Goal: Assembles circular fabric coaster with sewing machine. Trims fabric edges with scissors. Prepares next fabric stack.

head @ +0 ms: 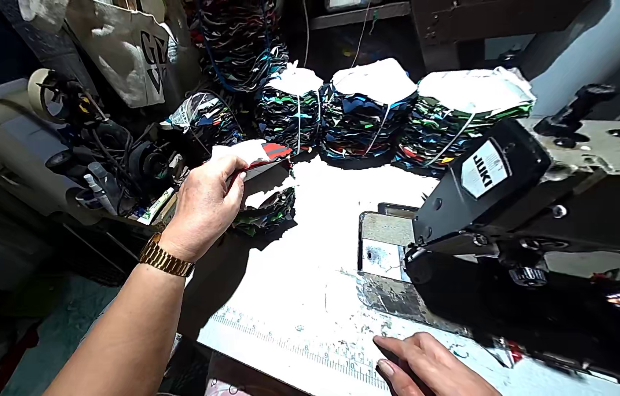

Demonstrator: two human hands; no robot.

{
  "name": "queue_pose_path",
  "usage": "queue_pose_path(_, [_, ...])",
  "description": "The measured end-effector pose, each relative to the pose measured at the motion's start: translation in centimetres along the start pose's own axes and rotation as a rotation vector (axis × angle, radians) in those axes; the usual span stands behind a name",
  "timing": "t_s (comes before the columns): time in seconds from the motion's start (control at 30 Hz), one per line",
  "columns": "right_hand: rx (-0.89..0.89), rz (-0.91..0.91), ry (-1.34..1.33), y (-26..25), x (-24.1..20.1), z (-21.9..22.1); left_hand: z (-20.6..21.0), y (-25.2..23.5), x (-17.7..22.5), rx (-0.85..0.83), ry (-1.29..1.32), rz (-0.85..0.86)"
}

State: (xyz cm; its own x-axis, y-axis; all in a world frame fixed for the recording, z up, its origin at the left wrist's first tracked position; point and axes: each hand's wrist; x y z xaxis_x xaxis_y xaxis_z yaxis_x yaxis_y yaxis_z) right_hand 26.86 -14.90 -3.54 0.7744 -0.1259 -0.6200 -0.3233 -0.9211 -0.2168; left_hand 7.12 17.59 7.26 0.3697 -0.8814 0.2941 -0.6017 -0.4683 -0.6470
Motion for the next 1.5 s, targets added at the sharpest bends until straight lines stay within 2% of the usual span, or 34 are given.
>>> queue_pose_path(0.1, [0.0,0.0,-0.003,0.1,0.0,0.0,-1.0,1.0,1.9,0.028,-0.031,0.092])
queue_pose_path(0.2, [0.002,-0.004,-0.029,0.2,0.2,-0.1,-1.6,3.7,6.3,-0.048,-0.099,0.184])
queue_pose_path(0.37, [0.041,-0.016,-0.156,0.5,0.4,-0.6,2.3,11.1,10.6,-0.071,-0.06,0.311])
queue_pose_path(0.47, [0.106,-0.011,-0.23,0.9,0.5,-0.9,5.0,15.4,11.3,-0.114,-0.013,0.358])
queue_pose_path(0.57, [0.182,0.01,-0.279,1.3,0.8,-1.0,5.6,17.8,11.7,-0.154,0.013,0.359])
queue_pose_path(0.7, [0.267,-0.045,-0.225,2.3,1.3,-0.5,5.2,19.1,12.1,-0.194,0.103,0.316])
queue_pose_path(0.83, [0.16,-0.268,0.056,2.3,-0.4,0.2,5.4,19.3,12.2,-0.158,0.21,0.282])
queue_pose_path(0.93, [0.082,-0.383,0.154,1.6,-2.3,1.9,5.6,19.3,12.6,-0.15,0.257,0.301])
queue_pose_path(1.03, [0.049,-0.441,0.19,0.5,-3.4,3.3,5.6,19.2,12.9,-0.146,0.302,0.322])
queue_pose_path(1.13, [0.032,-0.426,0.183,0.1,-3.7,4.1,4.4,19.4,12.6,-0.135,0.364,0.288])
queue_pose_path(1.23, [0.048,-0.372,0.124,0.1,-3.3,4.3,2.4,20.1,11.4,-0.035,0.42,0.122])
queue_pose_path(1.3, [0.058,-0.343,0.052,0.1,-3.1,4.2,1.3,20.5,11.0,-0.006,0.54,-0.094])
queue_pose_path(1.37, [0.064,-0.312,-0.033,0.0,-3.2,4.1,0.5,20.3,11.2,-0.026,0.827,-0.414])
queue_pose_path(1.43, [0.075,-0.294,-0.105,-0.2,-3.4,3.9,0.2,19.6,11.8,-0.056,1.214,-0.747])
queue_pose_path(1.5, [0.08,-0.305,-0.153,-0.3,-3.7,3.7,0.3,18.9,12.5,-0.084,1.625,-1.003])
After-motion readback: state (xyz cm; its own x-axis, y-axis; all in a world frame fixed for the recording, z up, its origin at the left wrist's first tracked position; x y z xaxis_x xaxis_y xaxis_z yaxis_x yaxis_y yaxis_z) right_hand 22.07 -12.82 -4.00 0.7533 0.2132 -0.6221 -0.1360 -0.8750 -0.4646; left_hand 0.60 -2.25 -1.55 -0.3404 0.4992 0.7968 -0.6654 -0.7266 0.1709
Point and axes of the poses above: each hand's wrist, its own y-axis away from the middle knuckle, its own z-axis out of the palm, x = y × z, and after that the axes turned 5 degrees about z, right-handed
